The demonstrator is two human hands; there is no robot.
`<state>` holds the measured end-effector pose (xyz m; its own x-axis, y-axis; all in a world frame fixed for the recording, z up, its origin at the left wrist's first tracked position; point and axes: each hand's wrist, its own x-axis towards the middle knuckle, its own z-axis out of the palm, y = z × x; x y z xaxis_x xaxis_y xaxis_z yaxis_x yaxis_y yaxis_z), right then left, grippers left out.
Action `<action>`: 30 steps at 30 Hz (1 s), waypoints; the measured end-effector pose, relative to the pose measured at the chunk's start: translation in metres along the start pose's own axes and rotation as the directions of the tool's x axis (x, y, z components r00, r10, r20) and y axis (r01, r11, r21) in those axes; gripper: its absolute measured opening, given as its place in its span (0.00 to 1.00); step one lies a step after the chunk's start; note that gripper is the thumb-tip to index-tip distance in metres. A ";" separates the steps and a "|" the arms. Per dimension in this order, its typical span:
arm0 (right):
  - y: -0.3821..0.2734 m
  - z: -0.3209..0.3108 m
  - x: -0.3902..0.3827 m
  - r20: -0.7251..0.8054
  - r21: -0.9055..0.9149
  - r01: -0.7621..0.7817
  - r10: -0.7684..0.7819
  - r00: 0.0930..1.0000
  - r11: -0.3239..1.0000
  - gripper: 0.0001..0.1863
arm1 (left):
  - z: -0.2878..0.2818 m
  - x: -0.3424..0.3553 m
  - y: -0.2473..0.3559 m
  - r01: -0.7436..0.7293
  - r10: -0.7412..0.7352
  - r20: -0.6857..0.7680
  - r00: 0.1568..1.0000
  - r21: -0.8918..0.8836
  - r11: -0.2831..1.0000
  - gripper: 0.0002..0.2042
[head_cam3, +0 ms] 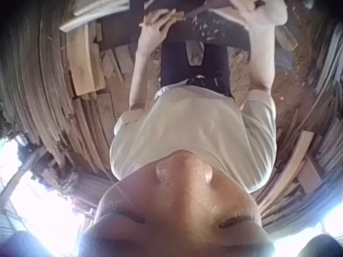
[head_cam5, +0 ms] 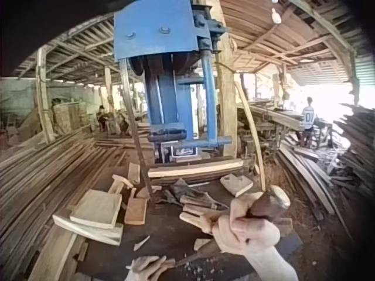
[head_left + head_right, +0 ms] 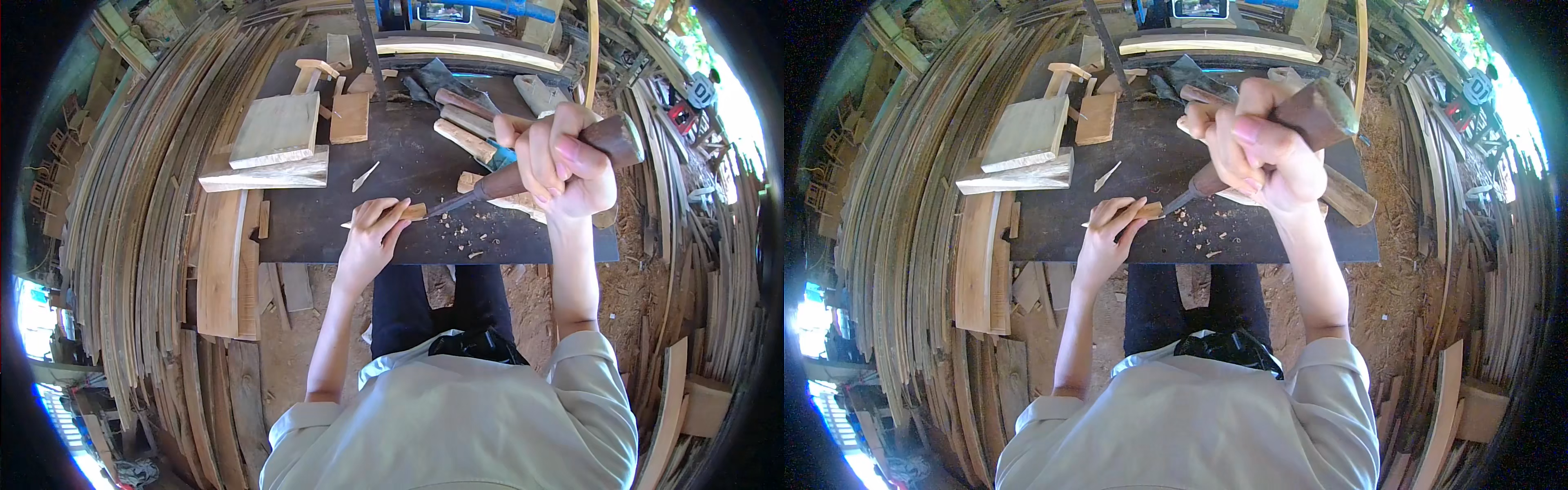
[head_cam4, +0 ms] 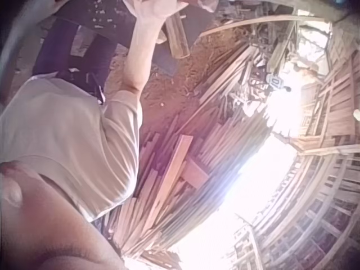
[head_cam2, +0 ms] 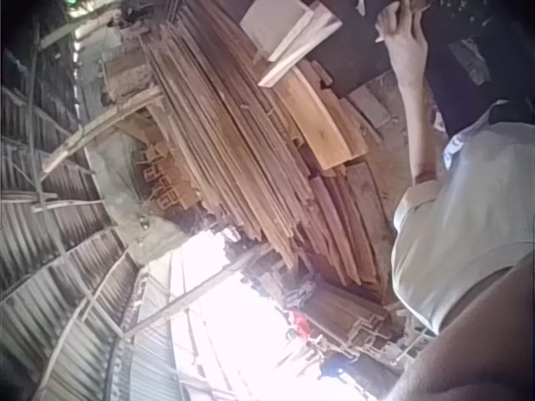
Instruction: The person carves a small wooden piece using a chisel and mallet, then smooths it with sandpaper. They handle multiple small wooden pieces, inspecting and sanding them on a workbench in a workshop.
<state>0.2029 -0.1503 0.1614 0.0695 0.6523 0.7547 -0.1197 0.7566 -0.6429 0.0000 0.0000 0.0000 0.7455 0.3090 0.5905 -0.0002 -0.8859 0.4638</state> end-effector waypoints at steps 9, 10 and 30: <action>0.000 0.018 0.008 -0.017 -0.054 -0.029 0.028 0.999 0.998 0.12 | -0.003 0.002 0.003 0.025 -0.024 0.032 0.999 -0.022 0.999 0.15; 0.002 0.018 0.008 -0.026 -0.047 -0.036 0.035 0.999 0.998 0.12 | -0.003 0.003 0.003 0.009 -0.008 0.032 0.999 -0.015 1.000 0.15; 0.006 0.012 0.018 0.060 -0.009 -0.042 0.042 0.997 0.999 0.12 | -0.005 0.003 0.002 0.035 -0.033 0.061 0.998 -0.033 0.999 0.14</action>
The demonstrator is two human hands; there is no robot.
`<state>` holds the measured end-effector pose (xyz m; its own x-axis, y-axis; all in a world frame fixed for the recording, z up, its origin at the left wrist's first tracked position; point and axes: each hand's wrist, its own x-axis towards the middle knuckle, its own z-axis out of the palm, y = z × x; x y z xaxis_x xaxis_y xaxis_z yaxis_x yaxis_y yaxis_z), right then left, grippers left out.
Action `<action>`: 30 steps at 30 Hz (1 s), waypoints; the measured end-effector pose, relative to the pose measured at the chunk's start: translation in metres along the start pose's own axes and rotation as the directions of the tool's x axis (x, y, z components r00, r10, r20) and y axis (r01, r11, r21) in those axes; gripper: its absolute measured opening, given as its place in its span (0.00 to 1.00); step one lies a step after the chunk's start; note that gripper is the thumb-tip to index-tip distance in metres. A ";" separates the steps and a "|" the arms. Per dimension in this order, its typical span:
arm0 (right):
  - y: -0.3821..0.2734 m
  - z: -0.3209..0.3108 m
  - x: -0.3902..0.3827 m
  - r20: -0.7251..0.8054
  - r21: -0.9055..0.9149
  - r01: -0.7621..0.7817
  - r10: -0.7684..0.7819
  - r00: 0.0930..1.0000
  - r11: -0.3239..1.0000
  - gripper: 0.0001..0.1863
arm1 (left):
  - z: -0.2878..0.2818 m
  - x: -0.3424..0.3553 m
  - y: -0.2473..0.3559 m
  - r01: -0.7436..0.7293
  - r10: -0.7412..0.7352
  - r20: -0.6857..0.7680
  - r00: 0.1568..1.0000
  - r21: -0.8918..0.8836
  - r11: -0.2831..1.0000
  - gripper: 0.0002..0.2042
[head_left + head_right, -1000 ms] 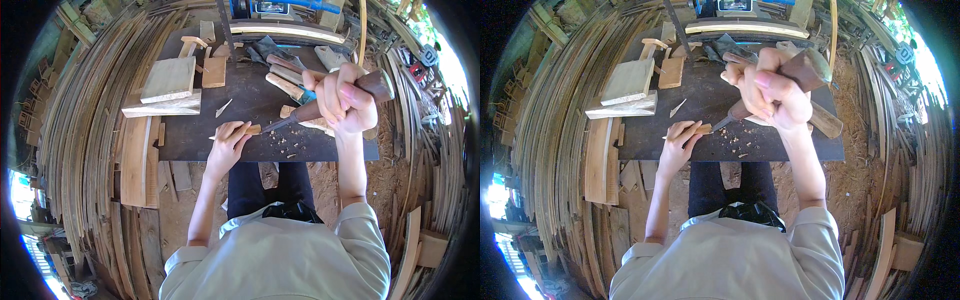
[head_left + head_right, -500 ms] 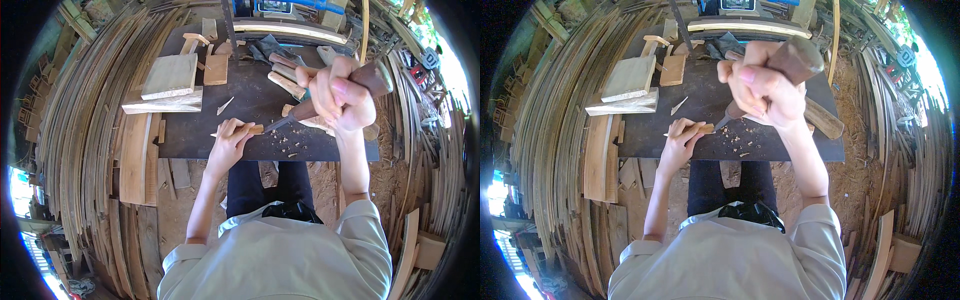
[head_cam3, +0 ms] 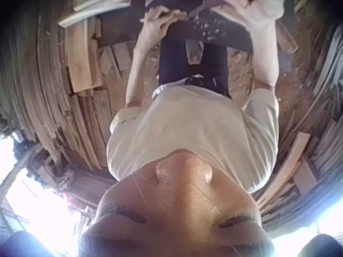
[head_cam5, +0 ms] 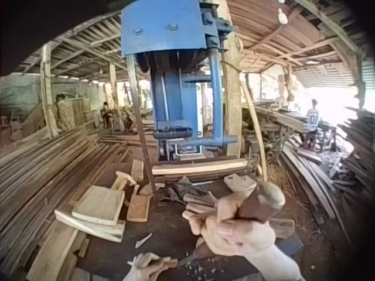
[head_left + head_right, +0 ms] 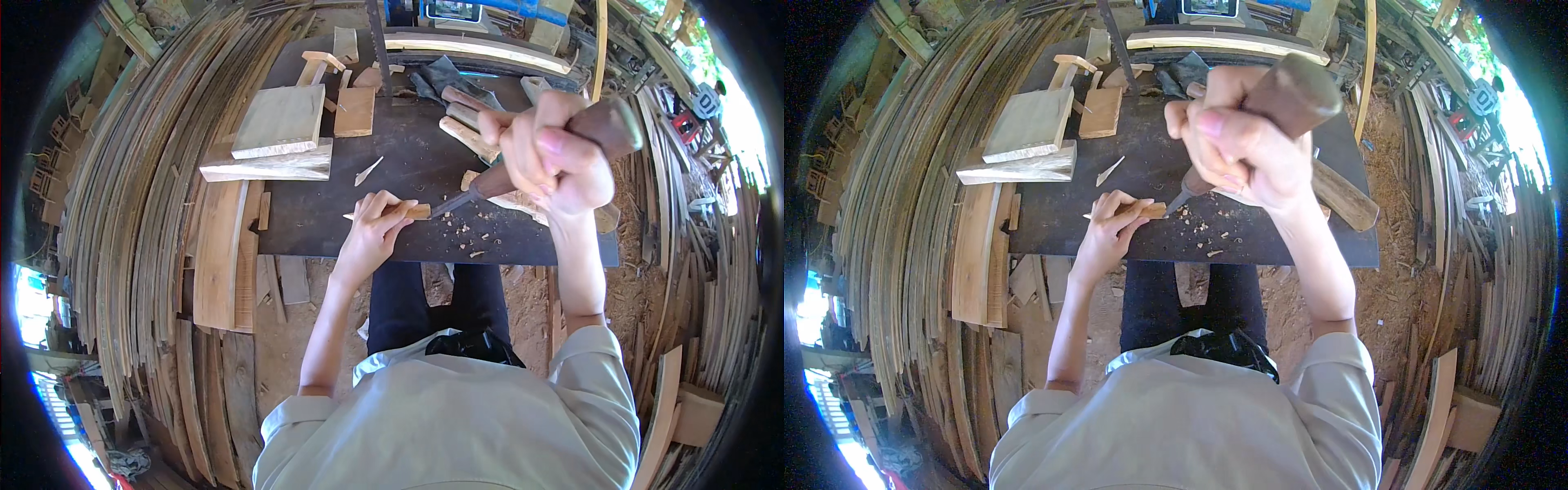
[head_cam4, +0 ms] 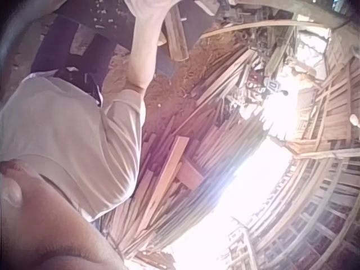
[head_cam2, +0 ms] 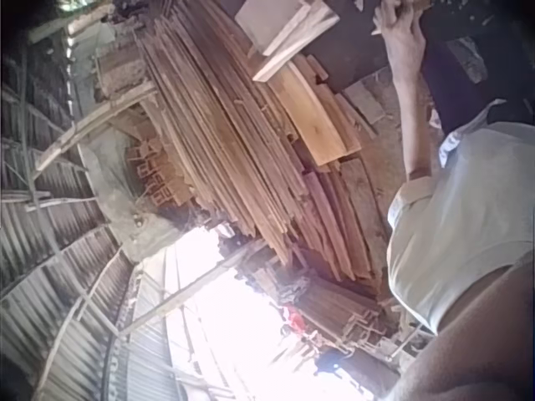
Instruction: The person carves a small wooden piece using a chisel and mallet, then smooths it with sandpaper. They handle multiple small wooden pieces, inspecting and sanding them on a workbench in a workshop.
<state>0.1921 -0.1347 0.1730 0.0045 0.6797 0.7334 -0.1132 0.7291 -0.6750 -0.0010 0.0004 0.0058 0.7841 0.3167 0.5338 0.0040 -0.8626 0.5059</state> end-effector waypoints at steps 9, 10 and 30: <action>-0.005 0.002 -0.001 -0.059 -0.032 -0.030 0.028 0.998 0.999 0.12 | 0.000 -0.001 -0.003 -0.015 0.015 0.016 1.000 0.016 1.000 0.14; 0.000 0.002 -0.001 -0.065 -0.032 -0.057 0.055 0.996 0.998 0.12 | -0.001 0.000 -0.001 -0.021 0.020 0.016 1.000 0.024 1.000 0.14; -0.006 0.023 0.010 -0.133 0.063 -0.025 0.033 0.991 0.998 0.14 | -0.005 0.001 0.004 -0.074 0.080 -0.046 0.996 0.113 0.991 0.11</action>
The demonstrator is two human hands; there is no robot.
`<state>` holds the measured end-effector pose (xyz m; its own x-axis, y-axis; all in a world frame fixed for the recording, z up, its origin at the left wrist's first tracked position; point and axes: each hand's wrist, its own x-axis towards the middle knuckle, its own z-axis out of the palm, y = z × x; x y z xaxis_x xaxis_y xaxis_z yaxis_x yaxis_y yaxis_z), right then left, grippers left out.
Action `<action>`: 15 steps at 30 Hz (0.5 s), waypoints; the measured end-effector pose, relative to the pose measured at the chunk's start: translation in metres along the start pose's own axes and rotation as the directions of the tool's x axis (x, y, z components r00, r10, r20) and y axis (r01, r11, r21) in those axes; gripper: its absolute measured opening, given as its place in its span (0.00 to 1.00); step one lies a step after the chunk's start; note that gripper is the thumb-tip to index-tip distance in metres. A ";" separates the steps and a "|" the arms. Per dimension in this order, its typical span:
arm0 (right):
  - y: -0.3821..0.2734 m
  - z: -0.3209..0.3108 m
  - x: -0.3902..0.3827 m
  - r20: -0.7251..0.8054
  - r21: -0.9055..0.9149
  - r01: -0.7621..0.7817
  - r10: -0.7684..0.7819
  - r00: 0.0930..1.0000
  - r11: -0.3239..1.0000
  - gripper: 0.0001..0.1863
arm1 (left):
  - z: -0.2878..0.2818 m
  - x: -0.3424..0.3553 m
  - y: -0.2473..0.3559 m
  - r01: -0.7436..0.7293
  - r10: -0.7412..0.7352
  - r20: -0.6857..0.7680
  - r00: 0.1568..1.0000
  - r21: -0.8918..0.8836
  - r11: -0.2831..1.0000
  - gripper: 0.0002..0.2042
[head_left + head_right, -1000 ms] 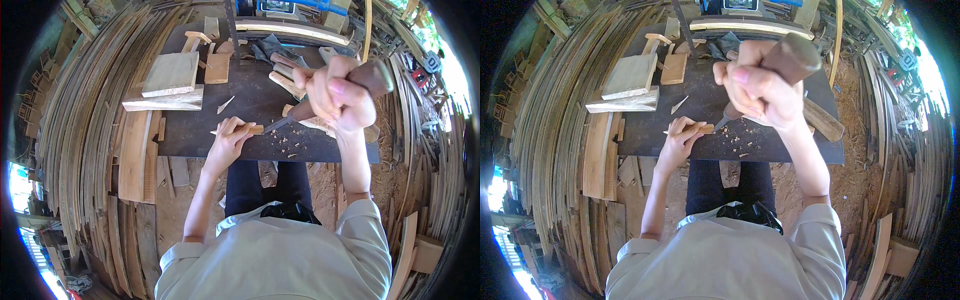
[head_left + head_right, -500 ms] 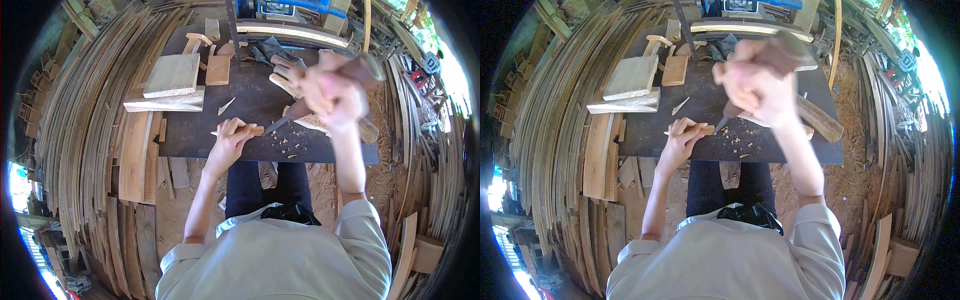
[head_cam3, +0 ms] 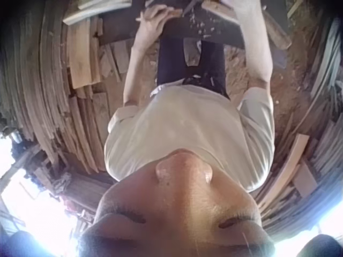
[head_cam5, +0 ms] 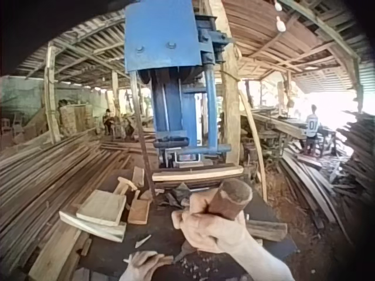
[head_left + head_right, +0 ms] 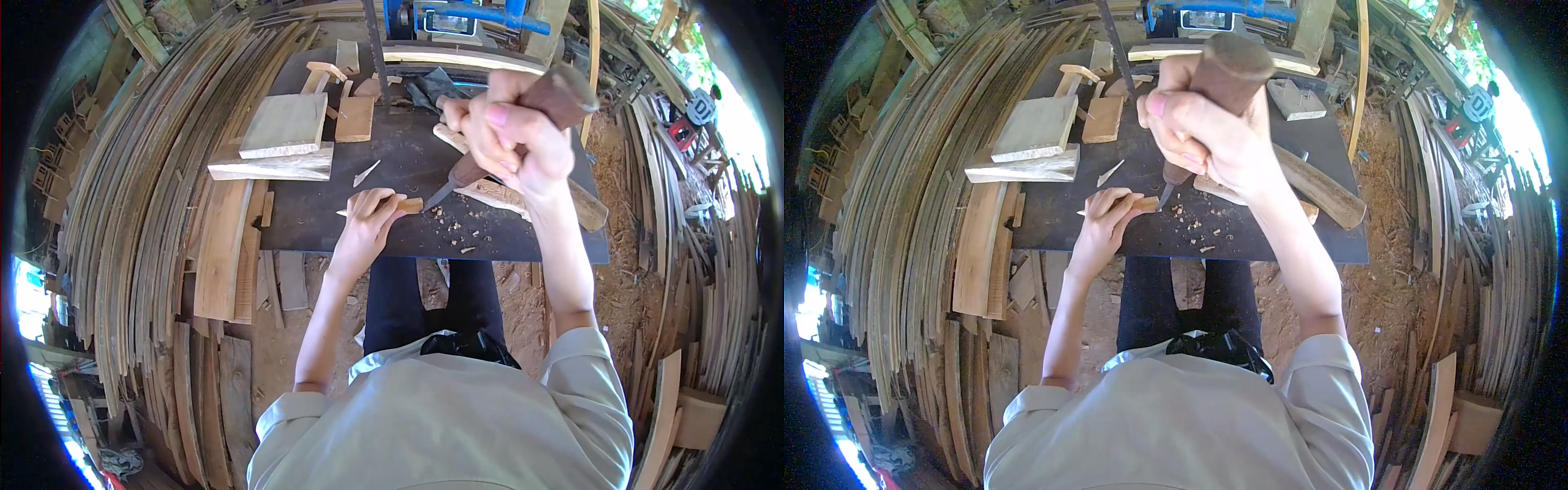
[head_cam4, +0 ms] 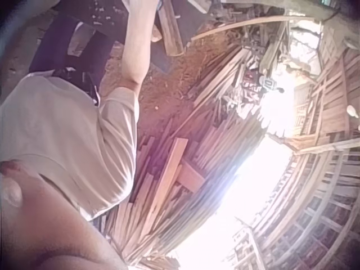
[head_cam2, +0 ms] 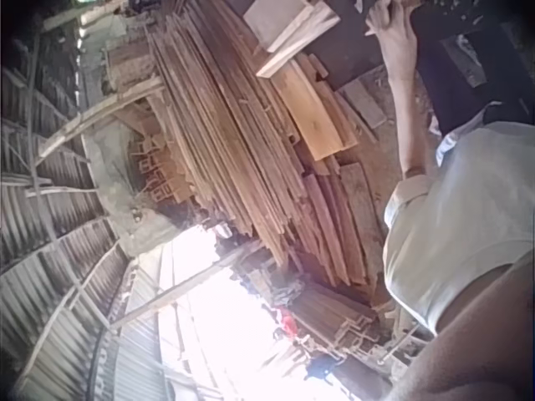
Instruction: The person carves a small wooden piece using a chisel and mallet, then smooths it with sandpaper. They handle multiple small wooden pieces, inspecting and sanding them on a workbench in a workshop.
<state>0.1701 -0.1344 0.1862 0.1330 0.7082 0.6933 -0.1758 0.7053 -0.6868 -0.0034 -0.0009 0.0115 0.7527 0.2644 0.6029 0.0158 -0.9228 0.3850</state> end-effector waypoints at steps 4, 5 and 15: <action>0.022 -0.006 -0.003 -0.079 -0.014 -0.033 0.032 0.996 0.999 0.11 | 0.005 -0.003 -0.002 0.012 -0.011 0.026 1.000 -0.048 0.999 0.11; 0.024 -0.006 -0.005 -0.100 0.026 -0.053 0.055 0.993 0.998 0.11 | 0.008 -0.005 -0.005 0.020 -0.018 0.039 0.999 -0.061 0.998 0.11; -0.017 -0.023 0.000 0.074 -0.156 0.044 -0.033 0.997 0.987 0.17 | 0.003 -0.004 -0.009 0.089 -0.086 0.046 0.995 -0.075 0.993 0.12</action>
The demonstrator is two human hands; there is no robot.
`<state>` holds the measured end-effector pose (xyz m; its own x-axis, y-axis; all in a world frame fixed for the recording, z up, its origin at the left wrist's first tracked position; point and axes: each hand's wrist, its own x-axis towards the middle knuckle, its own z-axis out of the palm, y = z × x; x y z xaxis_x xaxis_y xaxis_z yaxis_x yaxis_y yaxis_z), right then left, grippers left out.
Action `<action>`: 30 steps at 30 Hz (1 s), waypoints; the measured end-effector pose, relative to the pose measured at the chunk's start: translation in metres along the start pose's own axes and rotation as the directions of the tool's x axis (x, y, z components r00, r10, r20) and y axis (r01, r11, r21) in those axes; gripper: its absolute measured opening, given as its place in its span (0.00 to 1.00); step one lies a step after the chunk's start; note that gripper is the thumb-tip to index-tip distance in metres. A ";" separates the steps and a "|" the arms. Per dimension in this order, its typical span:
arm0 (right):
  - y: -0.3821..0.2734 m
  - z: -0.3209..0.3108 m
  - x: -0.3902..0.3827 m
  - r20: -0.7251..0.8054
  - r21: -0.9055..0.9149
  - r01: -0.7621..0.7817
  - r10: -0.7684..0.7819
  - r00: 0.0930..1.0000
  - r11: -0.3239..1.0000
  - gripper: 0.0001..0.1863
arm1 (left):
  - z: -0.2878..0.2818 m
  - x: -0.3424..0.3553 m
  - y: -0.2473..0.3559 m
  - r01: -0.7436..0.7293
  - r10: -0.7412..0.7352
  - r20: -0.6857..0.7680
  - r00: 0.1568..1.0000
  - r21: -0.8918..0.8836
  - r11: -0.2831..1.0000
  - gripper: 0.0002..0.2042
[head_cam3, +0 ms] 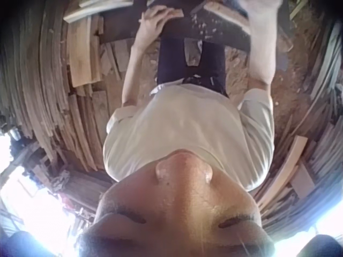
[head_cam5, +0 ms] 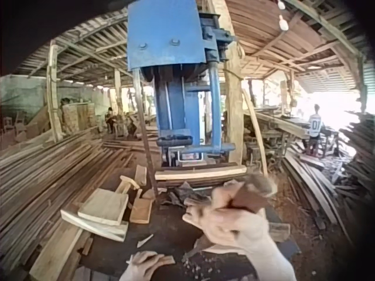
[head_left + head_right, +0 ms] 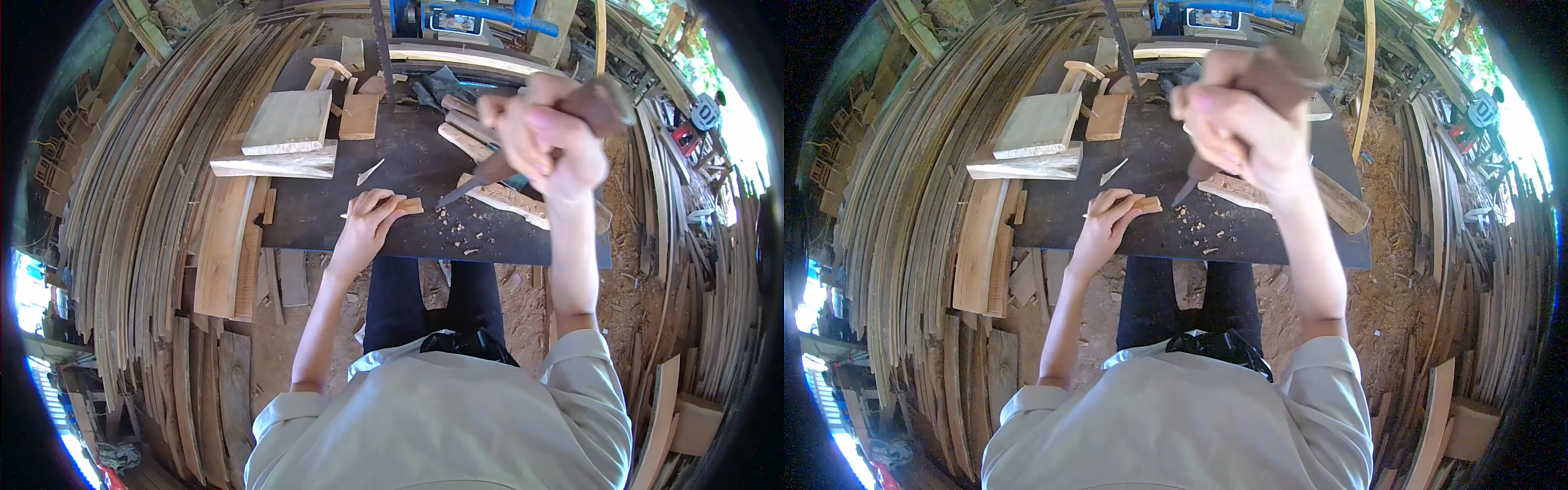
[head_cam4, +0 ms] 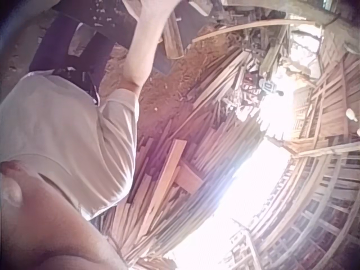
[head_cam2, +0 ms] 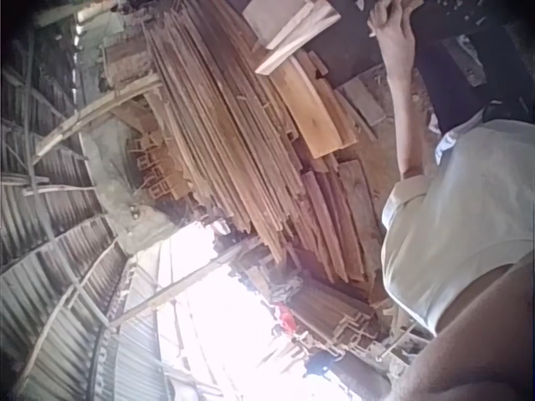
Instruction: The person carves a small wooden piece using a chisel and mallet, then smooths it with sandpaper. They handle multiple small wooden pieces, inspecting and sanding them on a workbench in a workshop.
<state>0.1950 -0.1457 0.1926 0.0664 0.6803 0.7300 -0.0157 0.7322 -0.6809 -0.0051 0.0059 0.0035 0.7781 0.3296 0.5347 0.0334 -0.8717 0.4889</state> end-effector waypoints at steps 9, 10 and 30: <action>-0.074 -0.087 -0.025 -0.723 -0.365 0.235 -0.433 0.538 0.901 0.11 | 0.009 -0.002 0.001 0.024 -0.019 -0.100 0.995 0.043 0.999 0.19; -0.073 -0.110 -0.030 -0.790 -0.422 0.238 -0.484 0.376 0.875 0.11 | 0.009 -0.003 0.001 0.030 -0.024 -0.101 0.995 0.053 0.998 0.19; 0.026 -0.290 -0.187 -0.899 0.403 0.018 0.399 -0.182 0.915 0.24 | 0.004 -0.006 0.002 0.041 -0.032 -0.096 0.995 0.094 0.995 0.17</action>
<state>0.4717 -0.2632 0.0213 0.8782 0.1381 -0.4578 -0.4150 0.6960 -0.5860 -0.0069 0.0008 -0.0018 0.7131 0.3901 0.5825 0.1237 -0.8879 0.4431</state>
